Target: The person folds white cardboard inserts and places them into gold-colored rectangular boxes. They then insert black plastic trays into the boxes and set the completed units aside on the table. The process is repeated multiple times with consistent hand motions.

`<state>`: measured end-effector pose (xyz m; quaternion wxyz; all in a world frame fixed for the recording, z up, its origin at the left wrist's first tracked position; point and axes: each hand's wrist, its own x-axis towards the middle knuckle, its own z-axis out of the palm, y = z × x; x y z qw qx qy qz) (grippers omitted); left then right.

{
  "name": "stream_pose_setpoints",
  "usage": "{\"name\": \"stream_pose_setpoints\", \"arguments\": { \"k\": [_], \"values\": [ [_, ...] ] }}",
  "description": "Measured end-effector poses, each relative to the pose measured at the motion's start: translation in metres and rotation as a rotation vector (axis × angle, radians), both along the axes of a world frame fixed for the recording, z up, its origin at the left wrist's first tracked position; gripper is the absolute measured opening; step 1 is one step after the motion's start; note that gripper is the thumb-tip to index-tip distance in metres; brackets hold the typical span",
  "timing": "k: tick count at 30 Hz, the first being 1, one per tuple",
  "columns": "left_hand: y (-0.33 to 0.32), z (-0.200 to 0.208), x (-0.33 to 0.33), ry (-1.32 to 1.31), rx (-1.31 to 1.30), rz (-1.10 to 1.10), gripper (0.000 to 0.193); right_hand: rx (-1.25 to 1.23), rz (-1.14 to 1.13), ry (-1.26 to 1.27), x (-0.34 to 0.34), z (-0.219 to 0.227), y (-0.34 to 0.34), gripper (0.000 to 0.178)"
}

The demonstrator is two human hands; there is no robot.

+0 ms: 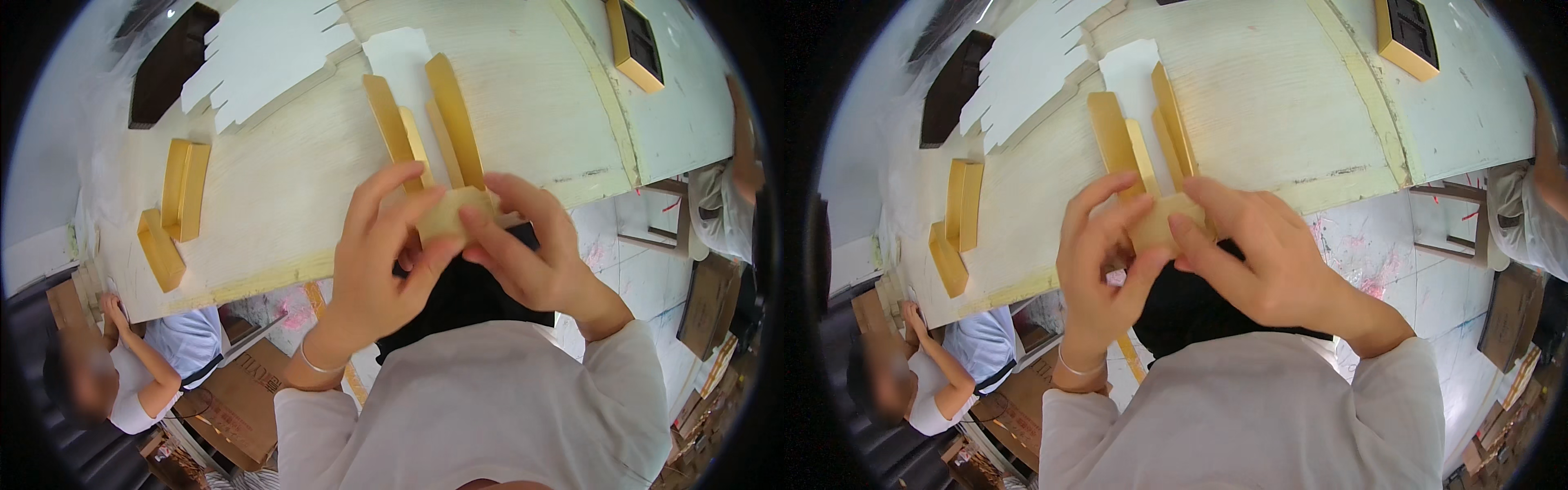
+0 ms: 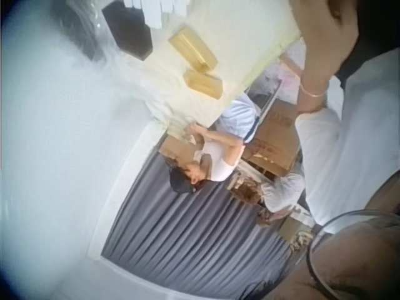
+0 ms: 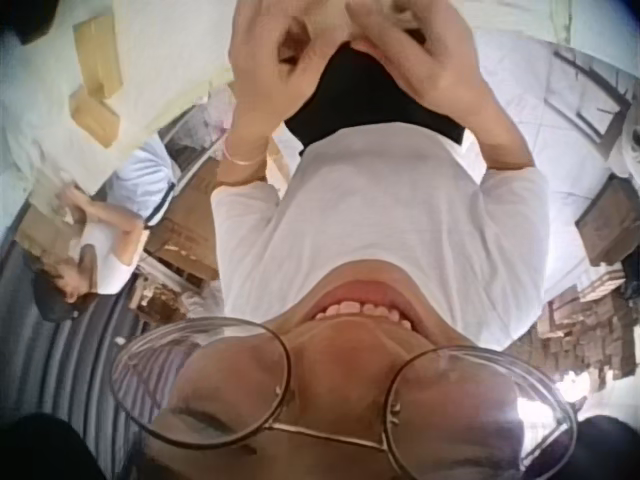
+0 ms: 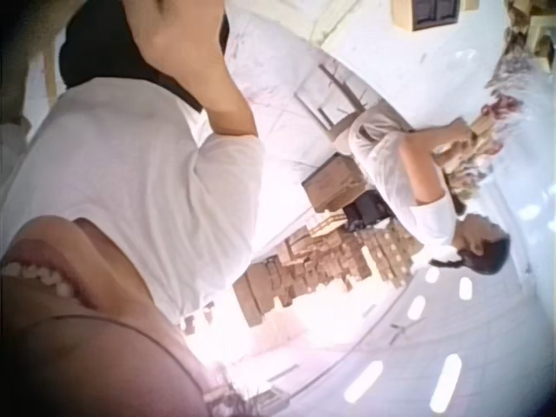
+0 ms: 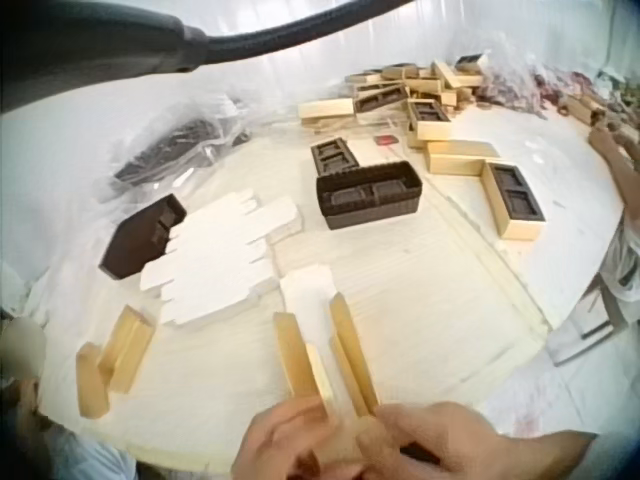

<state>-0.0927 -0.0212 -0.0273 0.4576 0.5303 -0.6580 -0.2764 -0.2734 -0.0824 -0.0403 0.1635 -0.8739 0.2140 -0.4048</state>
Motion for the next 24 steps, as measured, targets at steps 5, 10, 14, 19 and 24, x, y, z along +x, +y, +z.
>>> {"name": "stream_pose_setpoints", "arguments": {
  "k": [5,10,14,19,24],
  "values": [
    [0.004,0.000,0.004,-0.748,-0.295,0.041,0.031,-0.257,0.007,0.312,-0.003,0.012,-0.005,0.029],
    [-0.010,0.016,0.007,-0.636,-0.152,-0.140,0.021,-0.058,0.158,0.412,0.002,0.026,-0.011,0.021],
    [-0.013,0.019,0.011,-0.492,-0.017,-0.163,0.016,0.115,0.208,0.295,0.001,0.023,-0.018,0.015],
    [-0.004,0.022,0.008,-0.469,0.017,-0.114,0.016,0.099,0.164,0.225,0.001,0.013,-0.004,0.018],
    [-0.006,0.038,0.013,-0.665,0.109,-0.208,0.014,0.138,0.214,0.356,-0.002,0.021,0.000,0.027]
  ]
}}
